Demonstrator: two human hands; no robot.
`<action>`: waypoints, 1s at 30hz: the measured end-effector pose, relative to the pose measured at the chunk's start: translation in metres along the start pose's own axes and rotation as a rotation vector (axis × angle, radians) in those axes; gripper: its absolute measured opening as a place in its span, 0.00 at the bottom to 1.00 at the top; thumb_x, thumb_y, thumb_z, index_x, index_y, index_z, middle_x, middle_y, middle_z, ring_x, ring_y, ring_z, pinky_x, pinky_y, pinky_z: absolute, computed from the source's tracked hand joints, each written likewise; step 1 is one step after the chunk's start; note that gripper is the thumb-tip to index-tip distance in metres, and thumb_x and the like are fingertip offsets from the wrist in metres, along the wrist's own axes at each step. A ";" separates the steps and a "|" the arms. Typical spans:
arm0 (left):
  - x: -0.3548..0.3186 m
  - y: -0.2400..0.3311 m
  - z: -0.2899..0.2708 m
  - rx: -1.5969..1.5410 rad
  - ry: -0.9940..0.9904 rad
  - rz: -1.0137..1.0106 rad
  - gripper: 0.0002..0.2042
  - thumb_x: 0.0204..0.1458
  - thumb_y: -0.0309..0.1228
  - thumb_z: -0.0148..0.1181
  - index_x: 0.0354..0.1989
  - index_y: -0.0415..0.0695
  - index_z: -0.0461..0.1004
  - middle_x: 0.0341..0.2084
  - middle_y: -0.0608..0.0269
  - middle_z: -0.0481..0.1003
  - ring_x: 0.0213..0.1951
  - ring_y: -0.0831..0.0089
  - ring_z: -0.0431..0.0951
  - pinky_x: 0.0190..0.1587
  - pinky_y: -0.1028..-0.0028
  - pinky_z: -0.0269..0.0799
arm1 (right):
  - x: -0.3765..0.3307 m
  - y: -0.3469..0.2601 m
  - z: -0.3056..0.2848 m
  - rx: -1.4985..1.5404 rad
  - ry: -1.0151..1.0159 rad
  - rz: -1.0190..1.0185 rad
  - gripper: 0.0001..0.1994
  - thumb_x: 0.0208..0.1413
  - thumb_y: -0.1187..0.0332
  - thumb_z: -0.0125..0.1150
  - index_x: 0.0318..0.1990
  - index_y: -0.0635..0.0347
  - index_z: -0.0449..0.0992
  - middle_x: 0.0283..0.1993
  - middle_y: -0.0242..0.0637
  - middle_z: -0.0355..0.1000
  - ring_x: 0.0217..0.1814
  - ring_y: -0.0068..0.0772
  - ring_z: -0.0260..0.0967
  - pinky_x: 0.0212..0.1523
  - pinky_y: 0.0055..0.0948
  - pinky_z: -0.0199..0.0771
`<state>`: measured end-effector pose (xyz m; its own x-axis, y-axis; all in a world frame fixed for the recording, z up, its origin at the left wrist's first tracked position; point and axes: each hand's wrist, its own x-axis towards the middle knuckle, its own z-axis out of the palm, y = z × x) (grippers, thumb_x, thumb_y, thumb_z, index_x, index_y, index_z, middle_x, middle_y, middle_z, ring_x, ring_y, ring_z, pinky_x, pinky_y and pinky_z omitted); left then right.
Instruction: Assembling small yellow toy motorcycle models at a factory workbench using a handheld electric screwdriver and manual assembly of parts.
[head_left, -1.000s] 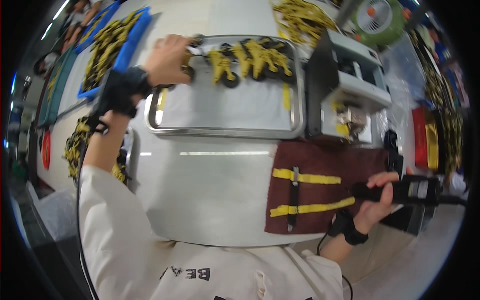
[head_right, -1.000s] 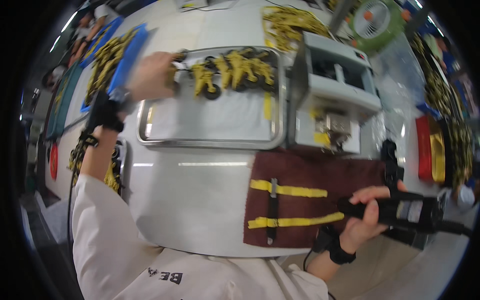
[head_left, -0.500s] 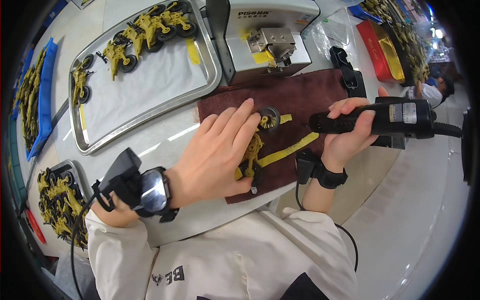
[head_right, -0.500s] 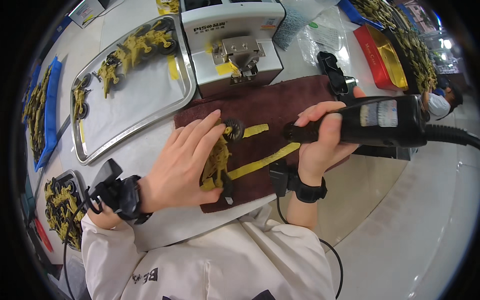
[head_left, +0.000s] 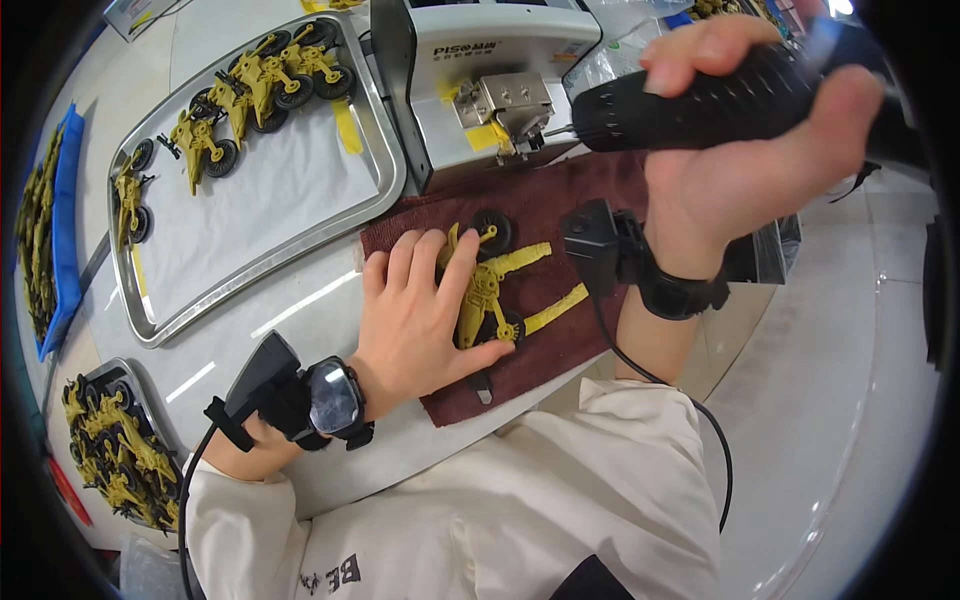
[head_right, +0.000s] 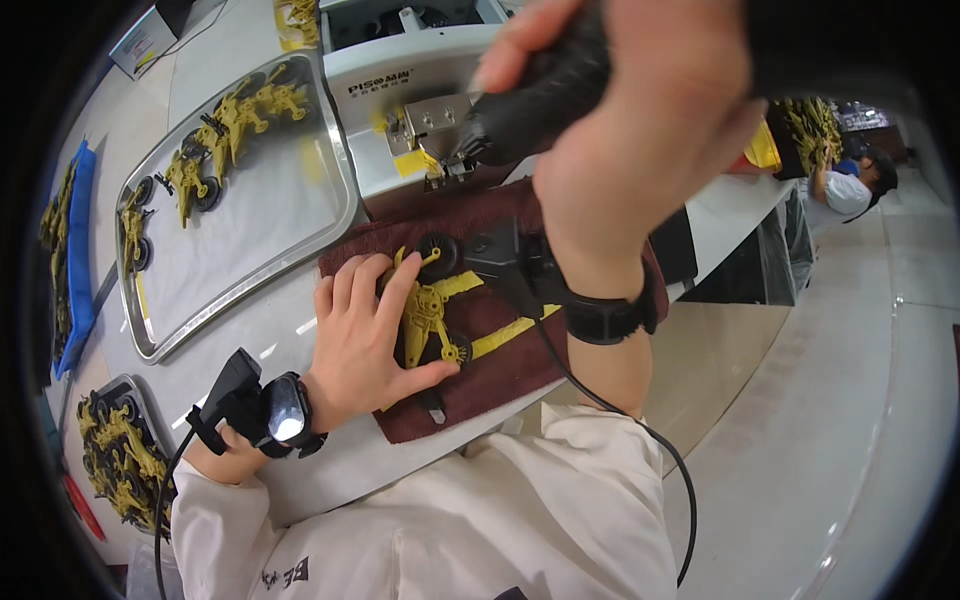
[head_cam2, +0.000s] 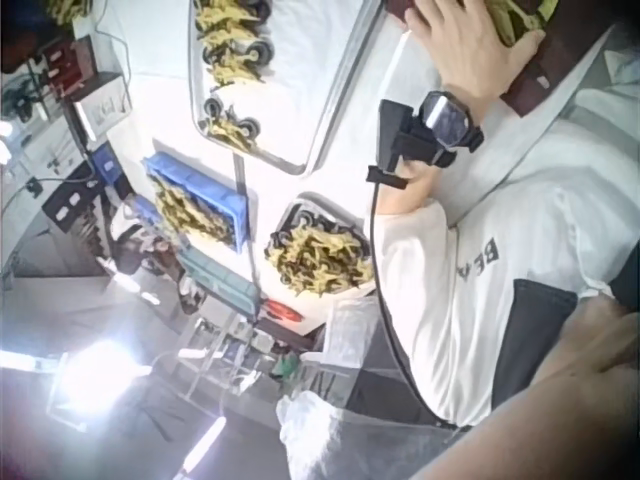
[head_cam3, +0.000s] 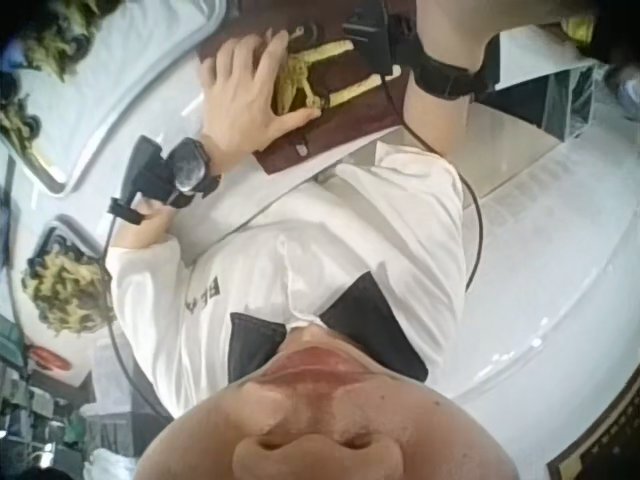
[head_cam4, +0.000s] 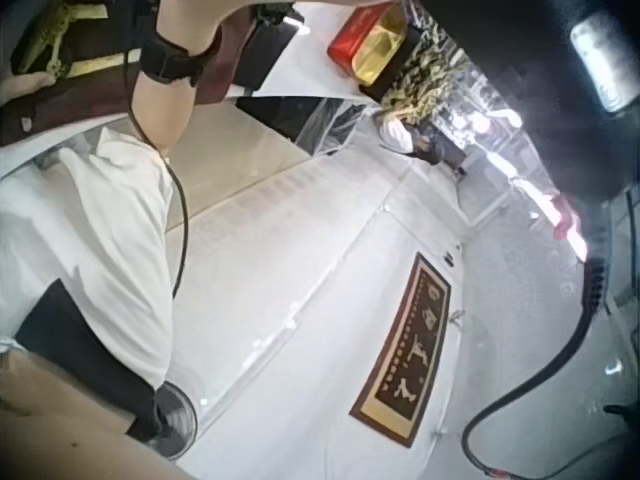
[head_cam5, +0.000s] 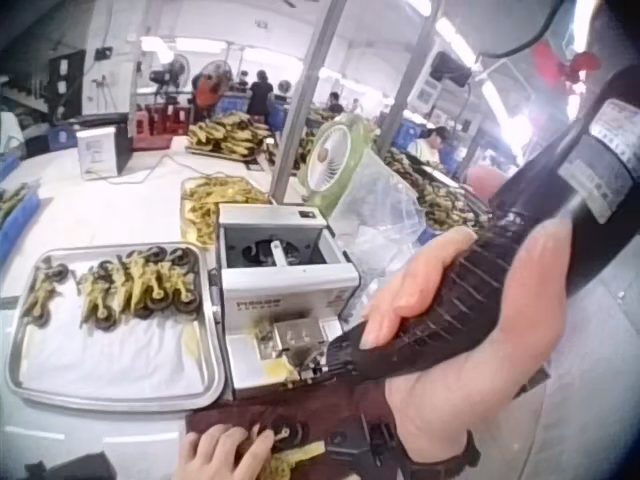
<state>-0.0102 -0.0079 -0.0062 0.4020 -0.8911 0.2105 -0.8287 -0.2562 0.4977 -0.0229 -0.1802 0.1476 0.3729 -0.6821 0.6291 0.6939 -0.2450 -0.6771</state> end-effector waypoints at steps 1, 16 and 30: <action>0.000 0.001 -0.002 -0.010 -0.027 0.000 0.51 0.34 0.64 0.68 0.66 0.44 0.60 0.53 0.50 0.61 0.57 0.49 0.59 0.58 0.54 0.51 | -0.003 0.006 0.010 -0.004 -0.008 -0.002 0.26 0.64 0.58 0.54 0.61 0.69 0.59 0.20 0.35 0.64 0.16 0.26 0.63 0.18 0.25 0.66; -0.001 -0.012 0.000 -0.129 -0.018 0.063 0.50 0.33 0.59 0.71 0.64 0.43 0.61 0.67 0.51 0.57 0.68 0.50 0.54 0.65 0.46 0.45 | -0.060 -0.011 -0.064 0.045 -0.615 0.130 0.43 0.57 0.34 0.50 0.67 0.61 0.51 0.28 0.37 0.65 0.19 0.34 0.63 0.27 0.38 0.66; -0.004 -0.015 0.004 -0.140 -0.034 0.050 0.50 0.35 0.61 0.68 0.65 0.44 0.60 0.67 0.51 0.58 0.67 0.50 0.56 0.65 0.46 0.45 | -0.090 0.007 -0.061 -0.027 -0.367 0.150 0.33 0.60 0.41 0.50 0.58 0.60 0.57 0.23 0.33 0.62 0.14 0.27 0.58 0.18 0.27 0.61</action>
<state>-0.0011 -0.0021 -0.0182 0.3461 -0.9143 0.2105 -0.7838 -0.1585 0.6004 -0.0893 -0.1623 0.0631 0.6681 -0.4209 0.6136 0.6004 -0.1822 -0.7787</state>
